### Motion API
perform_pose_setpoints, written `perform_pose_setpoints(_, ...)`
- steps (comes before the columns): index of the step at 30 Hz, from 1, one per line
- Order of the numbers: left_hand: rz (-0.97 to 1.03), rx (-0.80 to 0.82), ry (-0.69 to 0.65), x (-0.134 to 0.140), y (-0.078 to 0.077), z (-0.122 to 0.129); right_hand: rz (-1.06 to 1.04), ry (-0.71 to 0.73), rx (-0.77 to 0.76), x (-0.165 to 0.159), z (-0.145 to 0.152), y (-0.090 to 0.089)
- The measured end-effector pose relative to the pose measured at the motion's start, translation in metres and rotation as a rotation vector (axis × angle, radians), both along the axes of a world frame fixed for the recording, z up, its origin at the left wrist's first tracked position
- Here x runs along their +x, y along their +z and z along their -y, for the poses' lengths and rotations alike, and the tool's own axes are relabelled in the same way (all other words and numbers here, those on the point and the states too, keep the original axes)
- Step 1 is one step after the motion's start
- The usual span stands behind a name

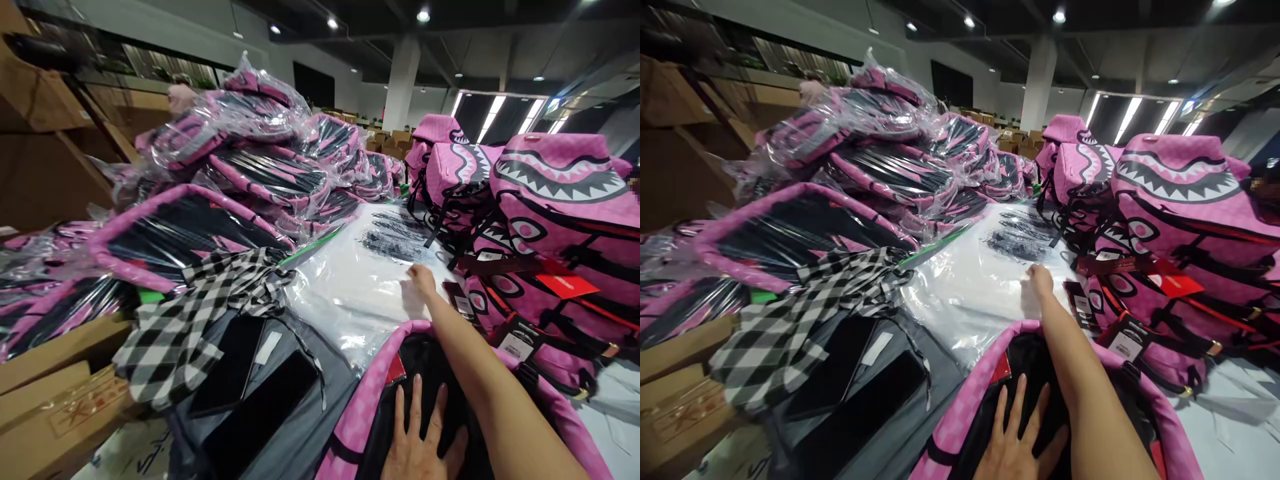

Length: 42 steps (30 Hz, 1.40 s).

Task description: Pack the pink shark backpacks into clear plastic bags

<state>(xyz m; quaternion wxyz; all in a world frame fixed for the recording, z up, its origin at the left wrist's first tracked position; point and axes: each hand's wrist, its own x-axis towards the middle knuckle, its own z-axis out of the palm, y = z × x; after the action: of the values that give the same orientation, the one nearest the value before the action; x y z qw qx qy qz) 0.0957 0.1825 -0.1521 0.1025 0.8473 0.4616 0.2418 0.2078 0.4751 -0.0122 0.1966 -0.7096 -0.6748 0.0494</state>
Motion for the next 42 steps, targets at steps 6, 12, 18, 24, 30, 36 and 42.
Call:
perform_pose_setpoints(6,-0.001,0.206,-0.182,-0.019,0.039,0.002,-0.058,-0.11,0.106,-0.001,0.02,0.026)
perform_pose_setpoints(12,0.035,0.042,-0.308,-0.032,0.067,-0.002,-0.036,-0.184,0.454,0.023,0.037,0.148)
perform_pose_setpoints(18,0.207,0.073,-0.298,-0.039,0.078,0.002,0.186,0.204,0.698,0.051,0.152,0.254)
perform_pose_setpoints(24,0.913,-0.469,-0.487,-0.022,0.122,0.034,0.058,0.434,0.5,0.028,0.307,0.18)
perform_pose_setpoints(30,1.941,-1.197,-0.072,-0.028,0.156,0.086,-0.448,0.271,0.429,-0.008,0.389,0.079)
perform_pose_setpoints(36,1.628,-0.743,0.141,-0.053,0.141,0.097,-0.765,0.182,0.262,-0.027,0.404,0.044)
perform_pose_setpoints(42,1.415,-0.735,0.158,-0.091,0.128,0.098,-0.921,0.044,0.237,-0.007,0.354,0.065)
